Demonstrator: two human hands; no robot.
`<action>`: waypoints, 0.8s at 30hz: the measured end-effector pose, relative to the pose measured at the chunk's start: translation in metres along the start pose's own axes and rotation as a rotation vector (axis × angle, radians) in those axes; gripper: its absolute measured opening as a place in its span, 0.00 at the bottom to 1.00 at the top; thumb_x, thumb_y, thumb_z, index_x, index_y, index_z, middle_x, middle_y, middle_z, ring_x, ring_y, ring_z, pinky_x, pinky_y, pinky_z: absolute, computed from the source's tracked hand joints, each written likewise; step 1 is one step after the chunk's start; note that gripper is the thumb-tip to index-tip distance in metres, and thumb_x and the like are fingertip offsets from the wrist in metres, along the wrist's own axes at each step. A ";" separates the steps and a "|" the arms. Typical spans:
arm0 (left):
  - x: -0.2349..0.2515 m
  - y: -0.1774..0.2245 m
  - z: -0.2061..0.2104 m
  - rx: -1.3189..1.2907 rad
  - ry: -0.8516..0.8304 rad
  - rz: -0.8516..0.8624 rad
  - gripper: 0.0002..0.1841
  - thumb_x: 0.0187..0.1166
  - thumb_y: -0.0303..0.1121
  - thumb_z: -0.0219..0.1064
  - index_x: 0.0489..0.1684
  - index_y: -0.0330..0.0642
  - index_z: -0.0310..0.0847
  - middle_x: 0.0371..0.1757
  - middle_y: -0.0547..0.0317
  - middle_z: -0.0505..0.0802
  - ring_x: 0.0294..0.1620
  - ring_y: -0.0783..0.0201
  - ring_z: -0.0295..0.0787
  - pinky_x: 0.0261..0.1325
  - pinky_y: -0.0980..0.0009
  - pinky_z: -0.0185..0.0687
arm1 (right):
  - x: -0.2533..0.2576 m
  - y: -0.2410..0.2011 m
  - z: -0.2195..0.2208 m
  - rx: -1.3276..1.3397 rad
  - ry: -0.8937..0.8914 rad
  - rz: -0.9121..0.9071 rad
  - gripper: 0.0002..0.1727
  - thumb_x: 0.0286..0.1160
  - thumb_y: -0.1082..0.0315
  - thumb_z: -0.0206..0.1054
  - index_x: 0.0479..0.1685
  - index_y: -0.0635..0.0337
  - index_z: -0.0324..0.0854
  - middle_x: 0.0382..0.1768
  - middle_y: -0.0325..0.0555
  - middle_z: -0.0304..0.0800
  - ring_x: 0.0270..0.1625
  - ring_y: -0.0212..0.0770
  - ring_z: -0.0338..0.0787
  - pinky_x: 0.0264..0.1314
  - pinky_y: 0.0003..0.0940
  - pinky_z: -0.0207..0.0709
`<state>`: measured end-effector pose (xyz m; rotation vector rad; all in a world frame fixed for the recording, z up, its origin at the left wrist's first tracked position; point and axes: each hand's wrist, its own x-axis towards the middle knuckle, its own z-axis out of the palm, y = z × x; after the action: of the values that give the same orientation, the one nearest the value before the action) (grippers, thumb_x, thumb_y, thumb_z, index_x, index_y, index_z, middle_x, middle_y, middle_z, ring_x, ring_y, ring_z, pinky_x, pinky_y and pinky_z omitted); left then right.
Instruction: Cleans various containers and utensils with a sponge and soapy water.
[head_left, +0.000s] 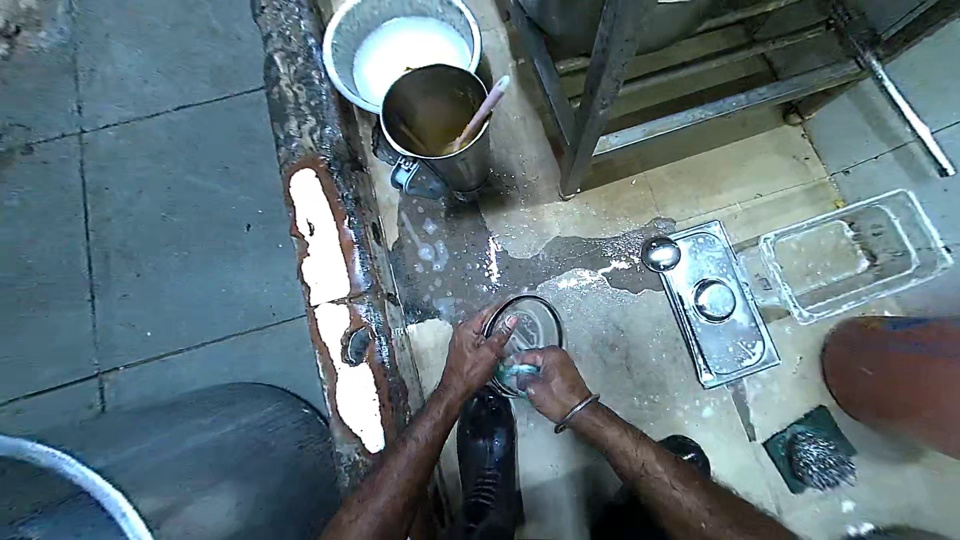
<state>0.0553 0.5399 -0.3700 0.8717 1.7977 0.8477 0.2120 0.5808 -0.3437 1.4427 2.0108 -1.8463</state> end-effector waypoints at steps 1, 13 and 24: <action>0.000 0.000 0.003 -0.056 -0.016 -0.019 0.20 0.88 0.44 0.63 0.72 0.48 0.84 0.48 0.56 0.95 0.39 0.65 0.91 0.47 0.60 0.88 | 0.000 -0.003 0.002 0.055 0.062 -0.027 0.12 0.76 0.70 0.68 0.52 0.60 0.93 0.46 0.53 0.96 0.53 0.48 0.94 0.62 0.52 0.83; -0.007 0.005 0.022 -0.167 -0.007 0.053 0.20 0.89 0.43 0.60 0.73 0.46 0.83 0.44 0.61 0.95 0.32 0.70 0.89 0.38 0.68 0.88 | 0.027 0.016 0.012 -0.311 0.767 -0.545 0.05 0.66 0.74 0.69 0.31 0.64 0.91 0.39 0.54 0.92 0.44 0.52 0.94 0.45 0.45 0.91; -0.017 -0.007 0.023 -0.184 0.125 0.088 0.21 0.85 0.41 0.62 0.71 0.40 0.82 0.42 0.61 0.95 0.33 0.73 0.90 0.41 0.72 0.89 | 0.008 0.007 -0.005 -0.454 0.252 -0.085 0.09 0.70 0.71 0.70 0.42 0.65 0.93 0.51 0.62 0.91 0.53 0.60 0.92 0.53 0.57 0.86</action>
<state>0.0807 0.5264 -0.3763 0.7976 1.7654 1.1273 0.2145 0.5880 -0.3520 1.5224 2.4302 -1.1575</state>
